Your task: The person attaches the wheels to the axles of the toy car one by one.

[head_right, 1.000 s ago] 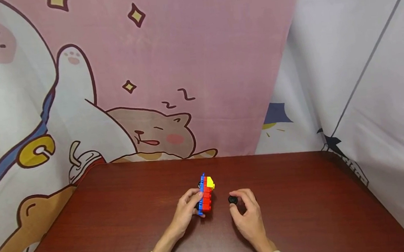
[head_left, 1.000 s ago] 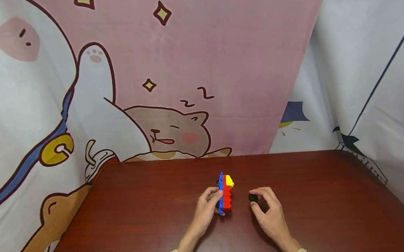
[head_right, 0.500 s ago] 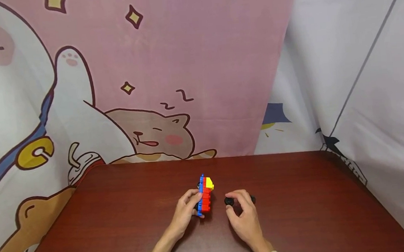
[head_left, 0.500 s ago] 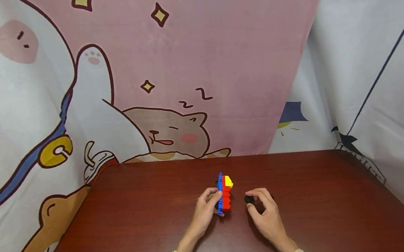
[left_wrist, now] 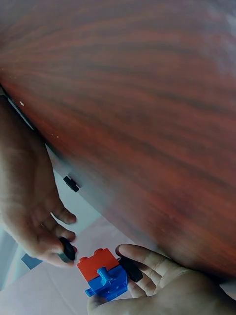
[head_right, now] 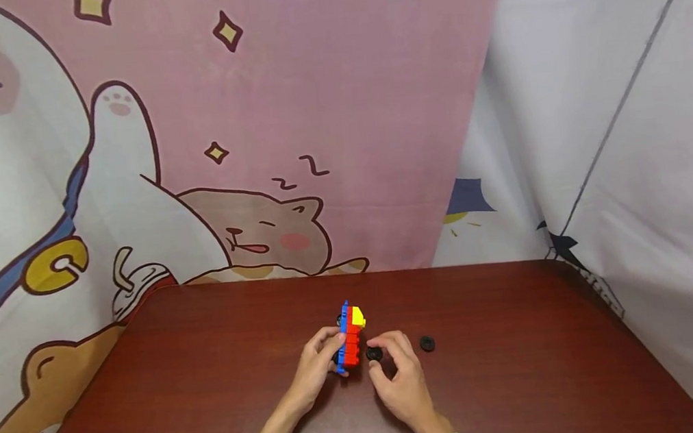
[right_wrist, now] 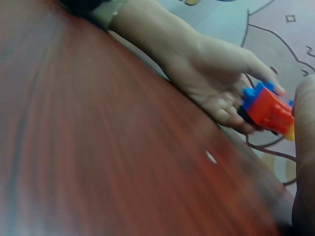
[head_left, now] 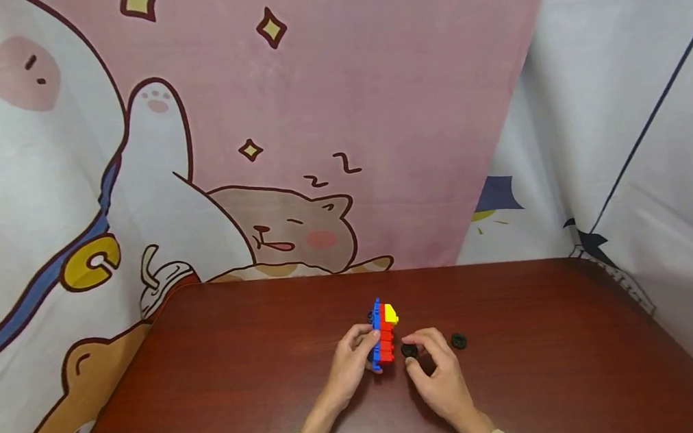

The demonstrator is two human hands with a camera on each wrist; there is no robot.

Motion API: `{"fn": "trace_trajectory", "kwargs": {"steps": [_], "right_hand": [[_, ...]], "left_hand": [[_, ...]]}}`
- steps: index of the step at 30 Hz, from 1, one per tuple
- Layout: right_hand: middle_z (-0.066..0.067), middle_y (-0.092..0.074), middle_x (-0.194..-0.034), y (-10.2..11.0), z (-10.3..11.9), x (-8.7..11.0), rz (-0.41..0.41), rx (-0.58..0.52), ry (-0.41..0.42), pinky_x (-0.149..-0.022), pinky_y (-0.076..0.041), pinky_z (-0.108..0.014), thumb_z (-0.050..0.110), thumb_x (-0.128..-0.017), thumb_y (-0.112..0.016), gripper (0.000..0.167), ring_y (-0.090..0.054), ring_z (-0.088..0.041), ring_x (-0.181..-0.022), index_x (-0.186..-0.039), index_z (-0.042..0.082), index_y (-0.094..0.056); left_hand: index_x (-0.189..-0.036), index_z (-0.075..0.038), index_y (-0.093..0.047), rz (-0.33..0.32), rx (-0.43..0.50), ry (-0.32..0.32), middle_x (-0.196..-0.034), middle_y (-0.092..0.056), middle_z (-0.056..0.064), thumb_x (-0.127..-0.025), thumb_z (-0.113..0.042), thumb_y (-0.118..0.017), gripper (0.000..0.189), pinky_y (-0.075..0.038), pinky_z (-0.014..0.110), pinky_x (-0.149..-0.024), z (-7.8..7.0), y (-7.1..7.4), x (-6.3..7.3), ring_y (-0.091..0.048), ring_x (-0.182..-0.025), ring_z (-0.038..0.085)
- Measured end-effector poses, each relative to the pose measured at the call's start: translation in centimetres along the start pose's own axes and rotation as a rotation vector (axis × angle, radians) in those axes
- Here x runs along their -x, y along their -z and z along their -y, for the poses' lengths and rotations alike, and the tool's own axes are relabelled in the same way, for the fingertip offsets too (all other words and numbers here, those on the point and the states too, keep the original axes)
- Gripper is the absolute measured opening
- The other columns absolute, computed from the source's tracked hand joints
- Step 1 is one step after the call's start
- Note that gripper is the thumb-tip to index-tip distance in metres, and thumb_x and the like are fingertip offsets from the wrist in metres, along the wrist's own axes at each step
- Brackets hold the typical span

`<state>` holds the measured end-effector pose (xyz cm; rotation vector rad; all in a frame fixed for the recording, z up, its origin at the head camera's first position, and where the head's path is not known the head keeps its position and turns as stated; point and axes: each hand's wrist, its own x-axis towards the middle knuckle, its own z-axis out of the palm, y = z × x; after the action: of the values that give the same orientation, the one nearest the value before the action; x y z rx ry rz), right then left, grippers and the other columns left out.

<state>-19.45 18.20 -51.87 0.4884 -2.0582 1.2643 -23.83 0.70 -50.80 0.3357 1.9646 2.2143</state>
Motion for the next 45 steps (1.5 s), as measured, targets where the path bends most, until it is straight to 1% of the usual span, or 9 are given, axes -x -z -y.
{"fn": "trace_trajectory", "kwargs": {"steps": [5, 8, 15, 19, 22, 27, 29, 36, 45], "right_hand": [[-0.003, -0.062, -0.106, -1.0, 0.5, 0.1, 0.039, -0.009, -0.027, -0.077, -0.046, -0.022, -0.013, -0.075, -0.070, 0.043, -0.056, -0.015, -0.089, -0.110, 0.012, -0.068], [-0.002, -0.062, -0.106, -1.2, 0.5, 0.1, 0.034, -0.021, -0.039, -0.077, -0.046, -0.020, -0.013, -0.076, -0.069, 0.043, -0.055, -0.013, -0.090, -0.110, 0.012, -0.068], [-0.003, -0.061, -0.108, -2.6, 0.7, 0.0, 0.026, -0.051, 0.045, -0.079, -0.045, -0.023, -0.013, -0.073, -0.069, 0.045, -0.052, -0.014, -0.097, -0.112, 0.010, -0.067], [-0.002, -0.061, -0.110, -3.5, 1.1, -0.1, 0.017, -0.039, 0.071, -0.082, -0.044, -0.025, -0.009, -0.073, -0.071, 0.045, -0.050, -0.014, -0.102, -0.112, 0.012, -0.067], [-0.002, -0.062, -0.110, -3.7, 1.2, -0.1, -0.006, -0.034, 0.076, -0.084, -0.043, -0.022, -0.009, -0.073, -0.071, 0.044, -0.049, -0.015, -0.103, -0.112, 0.011, -0.067], [-0.001, -0.063, -0.111, -3.8, 1.3, -0.1, -0.009, -0.003, 0.064, -0.090, -0.040, -0.021, -0.007, -0.073, -0.072, 0.043, -0.048, -0.015, -0.103, -0.111, 0.013, -0.068], [0.000, -0.063, -0.111, -3.8, 1.3, -0.1, -0.011, 0.001, 0.060, -0.090, -0.039, -0.020, -0.007, -0.073, -0.072, 0.043, -0.047, -0.015, -0.103, -0.111, 0.013, -0.068], [-0.002, -0.064, -0.111, -3.9, 1.3, -0.1, -0.021, -0.004, 0.076, -0.092, -0.038, -0.019, -0.006, -0.073, -0.074, 0.043, -0.048, -0.016, -0.104, -0.112, 0.011, -0.068], [0.000, -0.064, -0.111, -3.9, 1.5, -0.2, 0.012, 0.021, 0.056, -0.089, -0.039, -0.020, -0.002, -0.073, -0.077, 0.043, -0.048, -0.015, -0.103, -0.113, 0.012, -0.069]], "left_hand": [[-0.124, 0.003, -0.057, -0.004, -0.002, 0.000, -0.106, -0.069, 0.016, -0.101, -0.024, -0.057, 0.036, -0.058, 0.030, -0.058, 0.1, -0.2, 0.0, -0.062, -0.072, 0.012], [-0.124, 0.003, -0.058, -0.012, -0.010, 0.002, -0.105, -0.069, 0.016, -0.101, -0.024, -0.058, 0.036, -0.059, 0.031, -0.058, 0.1, -0.2, 0.0, -0.063, -0.072, 0.012], [-0.123, 0.003, -0.059, -0.030, -0.018, -0.003, -0.103, -0.070, 0.013, -0.101, -0.024, -0.058, 0.035, -0.057, 0.026, -0.059, 0.0, -0.1, 0.0, -0.064, -0.074, 0.010], [-0.122, 0.002, -0.060, -0.042, -0.027, 0.008, -0.102, -0.070, 0.009, -0.101, -0.027, -0.058, 0.035, -0.056, 0.024, -0.065, 0.1, 0.0, 0.1, -0.064, -0.080, 0.008], [-0.123, 0.001, -0.060, -0.037, -0.048, 0.011, -0.105, -0.070, 0.009, -0.101, -0.029, -0.058, 0.037, -0.055, 0.023, -0.070, 0.1, 0.1, 0.1, -0.064, -0.085, 0.008], [-0.124, 0.000, -0.060, -0.030, -0.085, -0.020, -0.108, -0.070, 0.012, -0.101, -0.030, -0.058, 0.038, -0.052, 0.022, -0.079, 0.2, 0.1, 0.0, -0.064, -0.091, 0.008], [-0.124, 0.001, -0.060, -0.026, -0.087, -0.028, -0.108, -0.070, 0.011, -0.101, -0.030, -0.058, 0.038, -0.052, 0.021, -0.079, 0.2, 0.1, 0.0, -0.064, -0.090, 0.007], [-0.125, 0.002, -0.058, -0.004, -0.050, -0.012, -0.106, -0.069, 0.010, -0.102, -0.028, -0.057, 0.038, -0.054, 0.021, -0.066, 0.2, 0.0, -0.1, -0.063, -0.084, 0.007], [-0.127, 0.001, -0.056, -0.041, -0.033, 0.000, -0.103, -0.068, 0.006, -0.102, -0.024, -0.057, 0.036, -0.050, 0.022, -0.065, 0.1, 0.0, -0.1, -0.060, -0.082, 0.008]]}}
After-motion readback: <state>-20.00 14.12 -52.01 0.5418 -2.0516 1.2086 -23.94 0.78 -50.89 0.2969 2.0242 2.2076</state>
